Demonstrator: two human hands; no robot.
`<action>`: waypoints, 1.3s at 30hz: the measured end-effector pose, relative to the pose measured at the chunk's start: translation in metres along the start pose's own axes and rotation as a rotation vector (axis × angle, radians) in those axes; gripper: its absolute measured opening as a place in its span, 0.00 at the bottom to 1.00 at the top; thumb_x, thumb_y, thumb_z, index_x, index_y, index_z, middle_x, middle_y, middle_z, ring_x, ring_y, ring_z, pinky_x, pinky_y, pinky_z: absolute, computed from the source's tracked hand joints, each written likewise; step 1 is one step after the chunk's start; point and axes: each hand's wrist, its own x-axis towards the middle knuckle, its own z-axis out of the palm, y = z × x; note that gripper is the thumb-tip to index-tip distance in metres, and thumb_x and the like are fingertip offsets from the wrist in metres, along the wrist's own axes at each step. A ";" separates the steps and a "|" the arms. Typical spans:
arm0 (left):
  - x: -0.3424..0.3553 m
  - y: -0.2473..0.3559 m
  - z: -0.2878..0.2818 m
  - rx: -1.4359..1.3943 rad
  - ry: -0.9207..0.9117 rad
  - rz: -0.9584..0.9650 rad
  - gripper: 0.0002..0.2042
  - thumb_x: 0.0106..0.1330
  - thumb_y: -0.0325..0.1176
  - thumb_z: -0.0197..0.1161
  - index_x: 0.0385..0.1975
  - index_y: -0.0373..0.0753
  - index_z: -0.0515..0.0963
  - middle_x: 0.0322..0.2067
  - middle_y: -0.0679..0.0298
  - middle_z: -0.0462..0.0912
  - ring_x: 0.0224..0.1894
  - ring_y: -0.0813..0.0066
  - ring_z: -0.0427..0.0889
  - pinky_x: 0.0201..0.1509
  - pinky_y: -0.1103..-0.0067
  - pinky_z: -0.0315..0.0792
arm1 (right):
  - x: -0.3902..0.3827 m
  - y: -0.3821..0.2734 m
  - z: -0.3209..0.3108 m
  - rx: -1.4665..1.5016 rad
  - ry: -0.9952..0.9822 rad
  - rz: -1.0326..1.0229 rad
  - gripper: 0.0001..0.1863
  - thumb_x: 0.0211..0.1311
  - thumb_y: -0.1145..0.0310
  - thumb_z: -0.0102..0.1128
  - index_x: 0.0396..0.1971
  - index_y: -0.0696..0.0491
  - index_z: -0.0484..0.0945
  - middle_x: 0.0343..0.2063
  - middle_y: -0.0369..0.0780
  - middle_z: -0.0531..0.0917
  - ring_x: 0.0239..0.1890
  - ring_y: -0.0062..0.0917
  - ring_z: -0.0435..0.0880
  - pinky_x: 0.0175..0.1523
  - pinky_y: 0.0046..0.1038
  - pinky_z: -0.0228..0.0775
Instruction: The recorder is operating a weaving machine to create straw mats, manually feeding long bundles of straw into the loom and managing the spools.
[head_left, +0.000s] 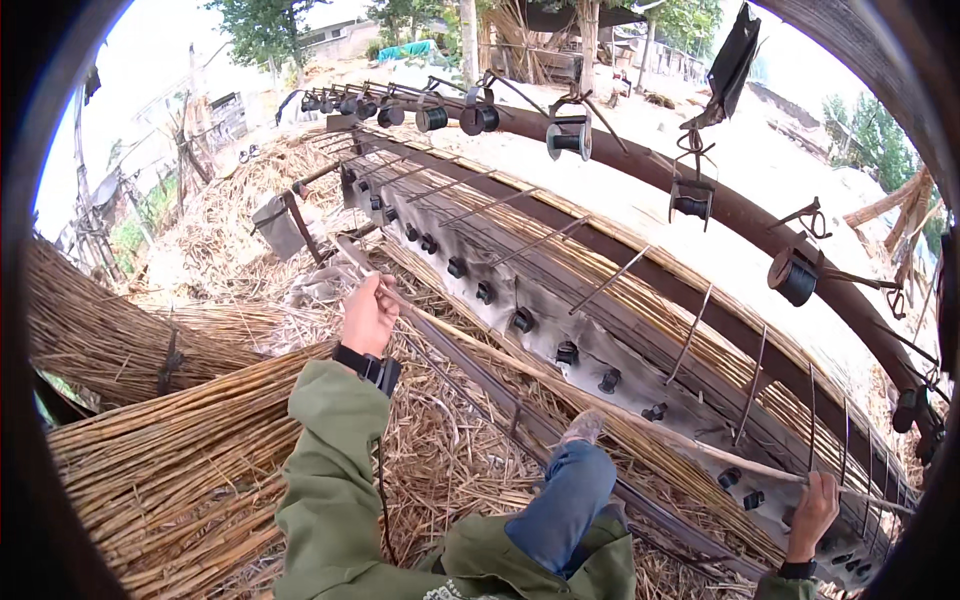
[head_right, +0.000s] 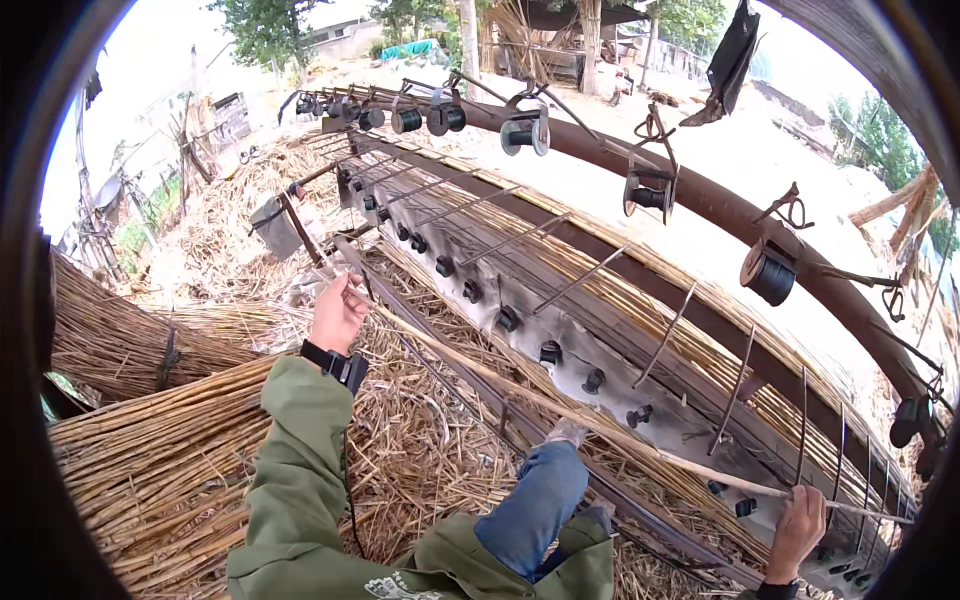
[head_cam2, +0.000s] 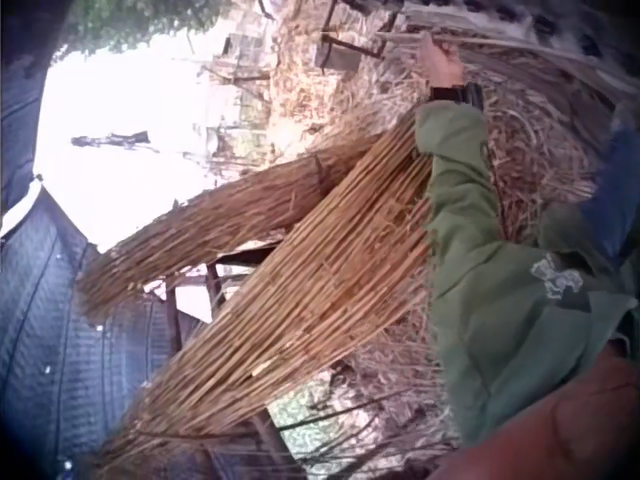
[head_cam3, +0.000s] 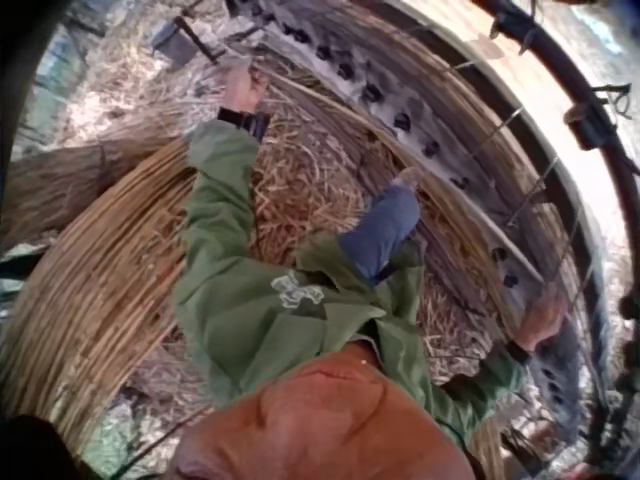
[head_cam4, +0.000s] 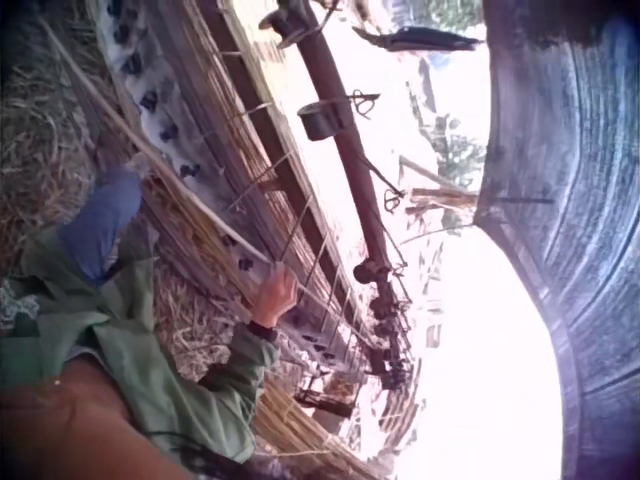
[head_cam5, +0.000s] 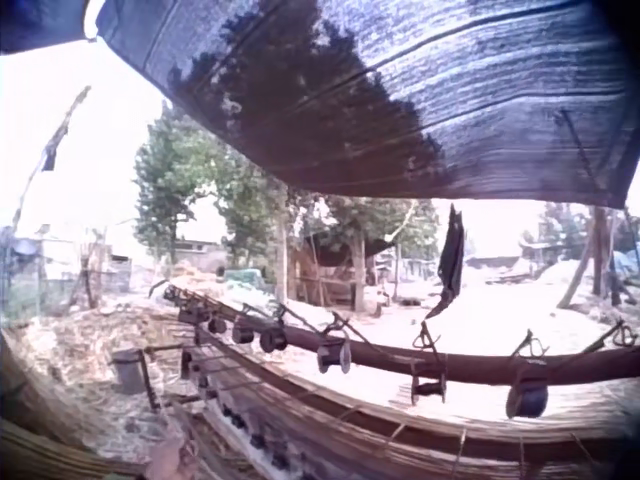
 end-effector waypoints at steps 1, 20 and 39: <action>0.005 -0.005 0.001 0.011 0.034 0.062 0.07 0.66 0.33 0.51 0.29 0.37 0.70 0.20 0.67 0.72 0.17 0.83 0.67 0.19 0.85 0.63 | 0.002 0.002 0.003 0.024 0.021 -0.007 0.13 0.43 0.77 0.58 0.33 0.58 0.73 0.32 0.44 0.73 0.36 0.41 0.74 0.39 0.38 0.66; -0.008 -0.133 0.177 0.255 -0.679 -0.117 0.25 0.64 0.30 0.55 0.59 0.34 0.56 0.43 0.63 0.70 0.39 0.75 0.76 0.39 0.80 0.72 | 0.094 0.003 0.058 0.265 -0.142 0.142 0.19 0.45 0.80 0.60 0.41 0.59 0.72 0.35 0.47 0.75 0.37 0.42 0.75 0.42 0.37 0.65; -0.221 -0.252 0.079 1.145 -1.385 0.825 0.10 0.47 0.31 0.63 0.31 0.39 0.77 0.38 0.61 0.77 0.47 0.57 0.70 0.54 0.64 0.61 | -0.121 -0.195 0.048 0.710 -0.746 -0.111 0.11 0.51 0.62 0.57 0.31 0.53 0.75 0.27 0.43 0.78 0.33 0.39 0.78 0.34 0.39 0.69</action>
